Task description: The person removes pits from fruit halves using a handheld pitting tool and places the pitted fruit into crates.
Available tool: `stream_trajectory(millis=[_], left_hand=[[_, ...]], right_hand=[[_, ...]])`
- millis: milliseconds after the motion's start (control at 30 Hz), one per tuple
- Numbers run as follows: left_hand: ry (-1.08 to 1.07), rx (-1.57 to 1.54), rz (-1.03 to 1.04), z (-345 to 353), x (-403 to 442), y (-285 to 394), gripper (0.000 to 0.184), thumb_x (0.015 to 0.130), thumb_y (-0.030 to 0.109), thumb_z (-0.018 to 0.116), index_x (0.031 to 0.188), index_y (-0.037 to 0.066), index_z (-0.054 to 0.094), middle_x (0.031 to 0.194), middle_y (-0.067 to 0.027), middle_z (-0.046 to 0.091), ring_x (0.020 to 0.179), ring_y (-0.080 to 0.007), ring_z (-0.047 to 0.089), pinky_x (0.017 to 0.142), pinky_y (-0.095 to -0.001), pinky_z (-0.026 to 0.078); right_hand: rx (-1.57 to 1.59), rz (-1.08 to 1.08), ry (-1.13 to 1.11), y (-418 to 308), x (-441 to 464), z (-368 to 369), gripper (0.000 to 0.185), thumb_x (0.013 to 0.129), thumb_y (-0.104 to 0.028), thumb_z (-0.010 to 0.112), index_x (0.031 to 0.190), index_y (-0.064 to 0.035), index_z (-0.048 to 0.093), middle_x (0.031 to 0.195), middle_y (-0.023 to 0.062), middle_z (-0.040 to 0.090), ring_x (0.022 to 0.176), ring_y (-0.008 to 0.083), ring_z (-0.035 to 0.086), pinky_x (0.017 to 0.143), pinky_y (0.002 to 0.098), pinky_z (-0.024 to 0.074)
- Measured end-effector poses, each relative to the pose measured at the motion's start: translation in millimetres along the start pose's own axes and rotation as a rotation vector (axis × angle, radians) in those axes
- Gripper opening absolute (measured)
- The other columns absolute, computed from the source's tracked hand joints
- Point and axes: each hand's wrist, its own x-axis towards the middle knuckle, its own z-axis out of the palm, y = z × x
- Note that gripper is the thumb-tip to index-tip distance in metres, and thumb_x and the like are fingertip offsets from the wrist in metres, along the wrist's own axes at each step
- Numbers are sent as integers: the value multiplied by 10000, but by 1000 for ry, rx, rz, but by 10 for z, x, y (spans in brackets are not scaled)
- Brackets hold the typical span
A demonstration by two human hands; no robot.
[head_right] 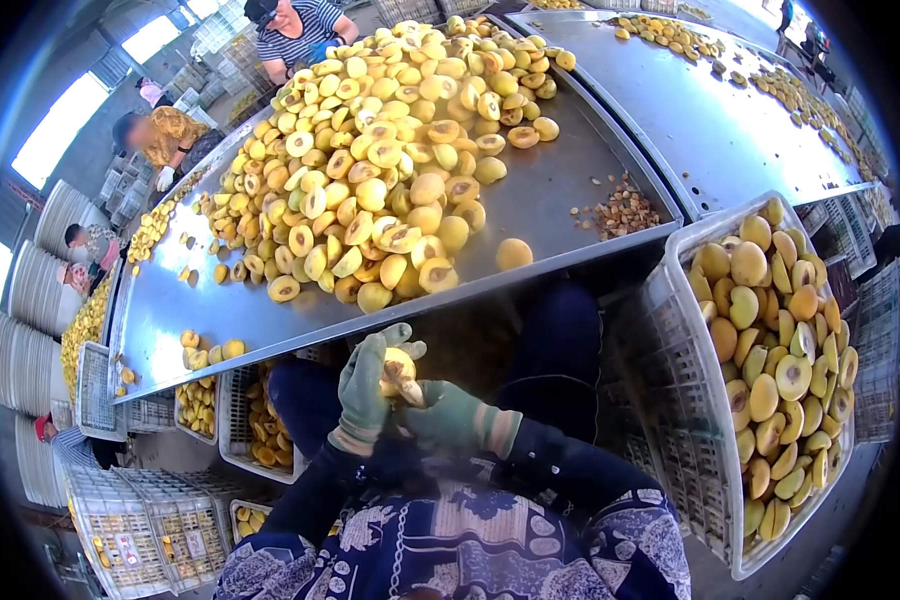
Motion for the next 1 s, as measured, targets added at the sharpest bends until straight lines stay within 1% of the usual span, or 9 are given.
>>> stream_trajectory(millis=[100,200,300,400,500,567,633,767,1000], left_hand=[[-11,48,-18,25,5,63,419,1009,327,465,1151,-43,599,1143,-141,632,958,-294,664,818,-365,551],[7,58,-50,1,6,56,426,1011,333,458,1149,-45,599,1153,-139,631,963,-287,664,816,-360,550],[-41,87,-116,-11,43,81,436,1008,344,465,1156,-44,598,1142,-136,633,975,-278,665,798,-348,555],[-52,106,-156,-66,108,34,431,1005,347,472,1168,-31,599,1147,-119,631,1001,-273,659,746,-328,566],[-10,51,-107,-15,94,-6,408,1002,335,479,1182,-10,602,1182,-93,620,1029,-268,649,686,-306,573],[1,-11,-78,28,83,-12,366,1001,302,489,1208,22,602,1255,-63,594,1079,-262,631,645,-289,572],[13,2,-10,69,70,-34,349,994,282,504,1218,33,602,1232,-81,609,1017,-231,646,640,-285,569],[94,-18,62,133,61,-71,290,961,152,550,1228,54,607,1135,-135,650,744,-110,600,639,-277,556],[119,-99,325,9,26,-75,283,923,53,589,1206,47,607,1148,-123,643,732,-114,595,633,-254,539]], right_hand=[[-178,-73,120,-19,6,66,204,878,-198,648,1041,-79,625,760,0,611,636,105,586,555,245,490],[-42,114,-39,-52,19,-46,186,876,-200,644,1016,-80,625,707,-8,579,567,110,561,490,252,471],[-176,134,-7,-85,30,-82,195,871,-219,641,1016,-89,631,715,6,586,543,103,546,462,246,454],[-69,176,-127,5,117,-216,249,862,-257,657,1009,-58,629,697,13,581,508,83,522,418,208,419],[301,116,-262,48,95,-191,274,897,-261,613,994,-6,602,628,-4,549,449,53,481,372,174,378],[589,108,-503,173,189,-225,267,930,-248,566,970,15,583,583,-18,519,404,40,441,350,163,352],[846,117,-660,348,303,-238,264,984,-216,466,939,27,558,528,-37,471,348,33,378,318,173,316],[1099,-58,-979,540,441,-131,318,998,-194,416,1106,65,564,516,-86,470,330,39,383,313,197,369],[1099,-47,-927,569,530,-32,289,977,-194,459,1059,59,571,474,-89,426,316,57,373,308,212,349]])
